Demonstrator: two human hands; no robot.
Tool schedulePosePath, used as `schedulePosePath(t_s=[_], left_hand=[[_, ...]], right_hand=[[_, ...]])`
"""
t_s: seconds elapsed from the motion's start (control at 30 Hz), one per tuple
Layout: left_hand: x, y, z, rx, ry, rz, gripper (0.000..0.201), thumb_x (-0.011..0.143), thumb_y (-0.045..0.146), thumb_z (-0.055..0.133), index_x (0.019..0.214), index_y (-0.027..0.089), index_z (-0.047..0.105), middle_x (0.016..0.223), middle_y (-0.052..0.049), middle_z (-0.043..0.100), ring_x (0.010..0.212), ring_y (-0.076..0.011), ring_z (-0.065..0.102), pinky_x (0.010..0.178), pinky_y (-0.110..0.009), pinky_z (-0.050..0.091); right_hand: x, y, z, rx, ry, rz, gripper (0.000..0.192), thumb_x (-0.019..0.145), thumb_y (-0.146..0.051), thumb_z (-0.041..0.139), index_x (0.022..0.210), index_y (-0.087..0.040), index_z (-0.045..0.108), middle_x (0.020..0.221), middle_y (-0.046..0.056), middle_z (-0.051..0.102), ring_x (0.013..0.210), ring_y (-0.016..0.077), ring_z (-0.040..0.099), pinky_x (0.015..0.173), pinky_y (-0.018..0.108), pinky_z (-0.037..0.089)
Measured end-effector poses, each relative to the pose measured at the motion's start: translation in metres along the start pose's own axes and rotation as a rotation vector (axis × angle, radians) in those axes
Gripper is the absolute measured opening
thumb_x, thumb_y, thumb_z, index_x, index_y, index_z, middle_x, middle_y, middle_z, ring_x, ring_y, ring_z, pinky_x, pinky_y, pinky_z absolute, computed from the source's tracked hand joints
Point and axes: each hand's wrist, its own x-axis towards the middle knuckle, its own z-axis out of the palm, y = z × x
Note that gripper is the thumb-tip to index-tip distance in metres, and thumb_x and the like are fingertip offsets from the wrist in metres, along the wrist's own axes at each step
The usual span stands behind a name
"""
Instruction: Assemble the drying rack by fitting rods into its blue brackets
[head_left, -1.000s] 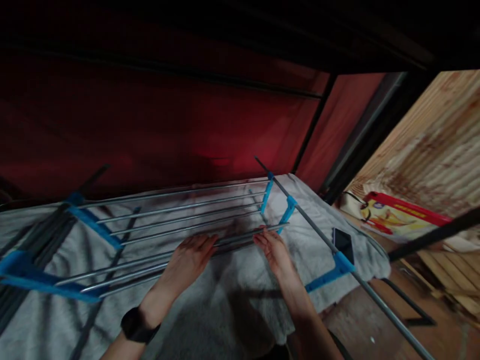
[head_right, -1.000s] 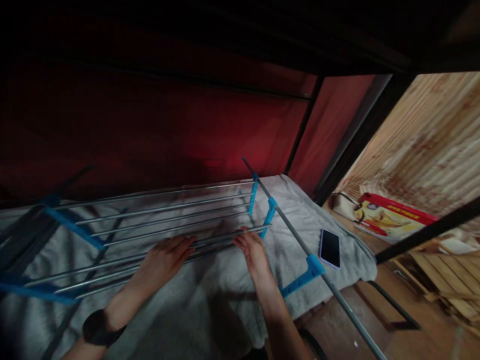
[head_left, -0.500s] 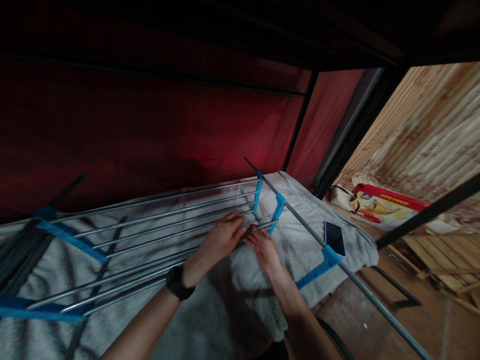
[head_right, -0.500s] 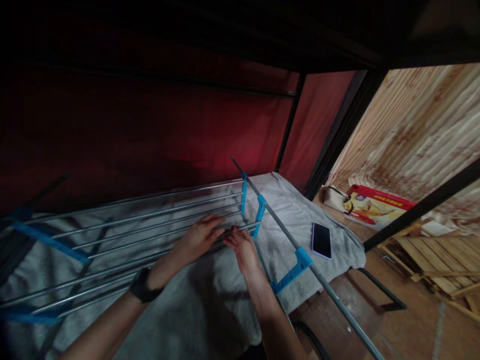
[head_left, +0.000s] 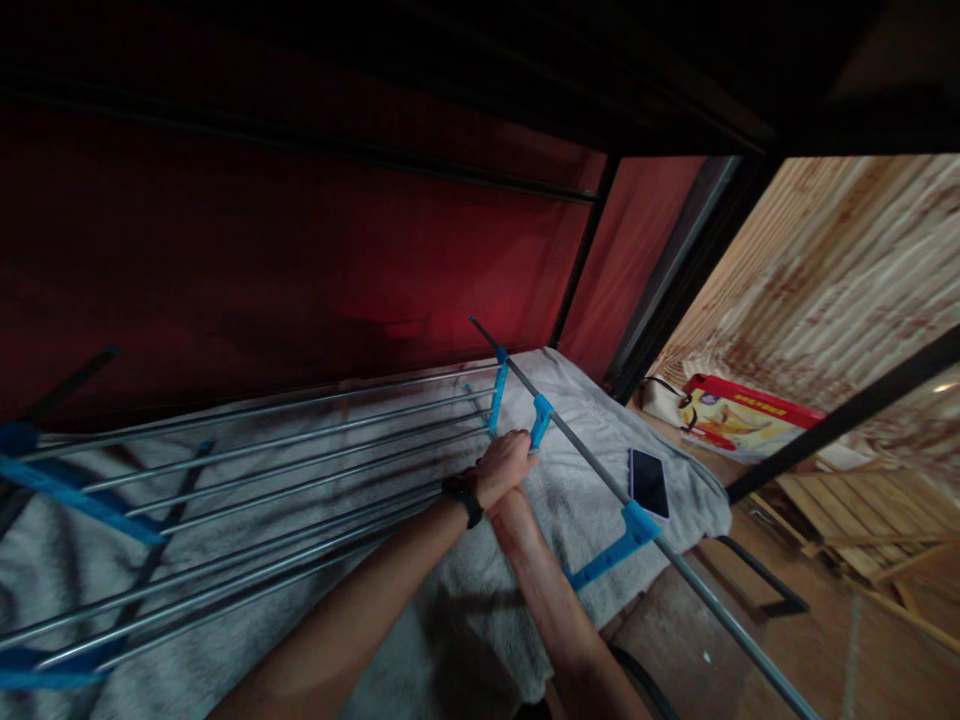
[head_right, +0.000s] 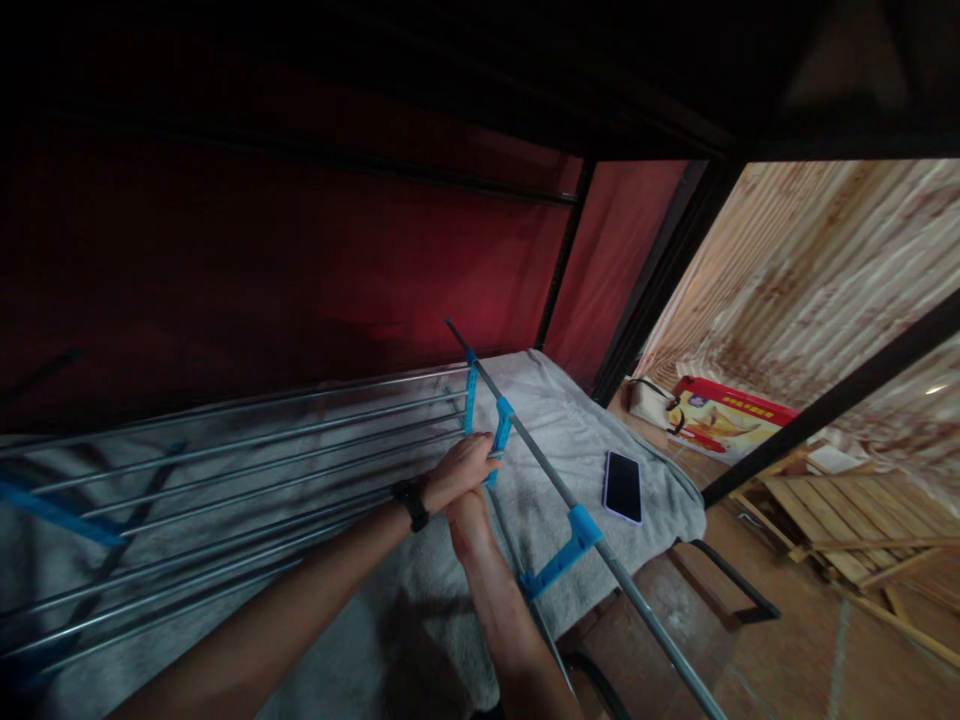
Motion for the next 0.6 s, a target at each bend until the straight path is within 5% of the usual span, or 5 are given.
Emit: schedulePosePath(t_s=[0.23,0.33,0.47,0.6], left_hand=[[-0.006,-0.002,-0.002,-0.010,-0.040,0.018,0.016,0.097,0.022,0.050,0.111,0.015,0.056,0.108,-0.012,0.071,0.107,-0.0211,0.067,0.091,-0.030,0.050],[-0.007,0.004,-0.004,0.038,-0.041,-0.019,0.023,0.099,0.029,0.048,0.114,0.014,0.055,0.105,-0.014,0.071,0.104,-0.0229,0.069,0.084,-0.030,0.052],[-0.009,0.010,-0.005,0.093,-0.006,-0.056,0.031,0.101,0.038,0.045,0.115,0.013,0.056,0.103,-0.015,0.072,0.100,-0.0252,0.070,0.079,-0.031,0.053],[-0.011,0.010,-0.004,0.109,-0.004,-0.027,0.029,0.101,0.036,0.045,0.117,0.013,0.056,0.102,-0.014,0.072,0.100,-0.0245,0.070,0.080,-0.030,0.052]], right_hand=[[-0.021,-0.014,-0.039,-0.118,-0.241,0.202,0.018,0.071,-0.038,0.074,0.079,-0.022,0.071,0.071,0.001,0.068,0.073,0.0201,0.064,0.074,0.035,0.054],[-0.012,-0.024,-0.060,-0.247,-0.029,0.036,0.020,0.073,-0.042,0.070,0.072,-0.022,0.068,0.069,0.001,0.065,0.069,0.0182,0.059,0.073,0.033,0.051],[-0.001,-0.035,-0.073,-0.442,0.247,-0.272,0.024,0.078,-0.035,0.063,0.097,-0.023,0.070,0.104,0.006,0.069,0.098,0.0217,0.061,0.094,0.036,0.045],[0.007,-0.041,-0.066,-0.418,0.251,-0.345,0.037,0.078,-0.028,0.058,0.113,-0.023,0.067,0.124,0.007,0.065,0.114,0.0217,0.057,0.105,0.037,0.039]])
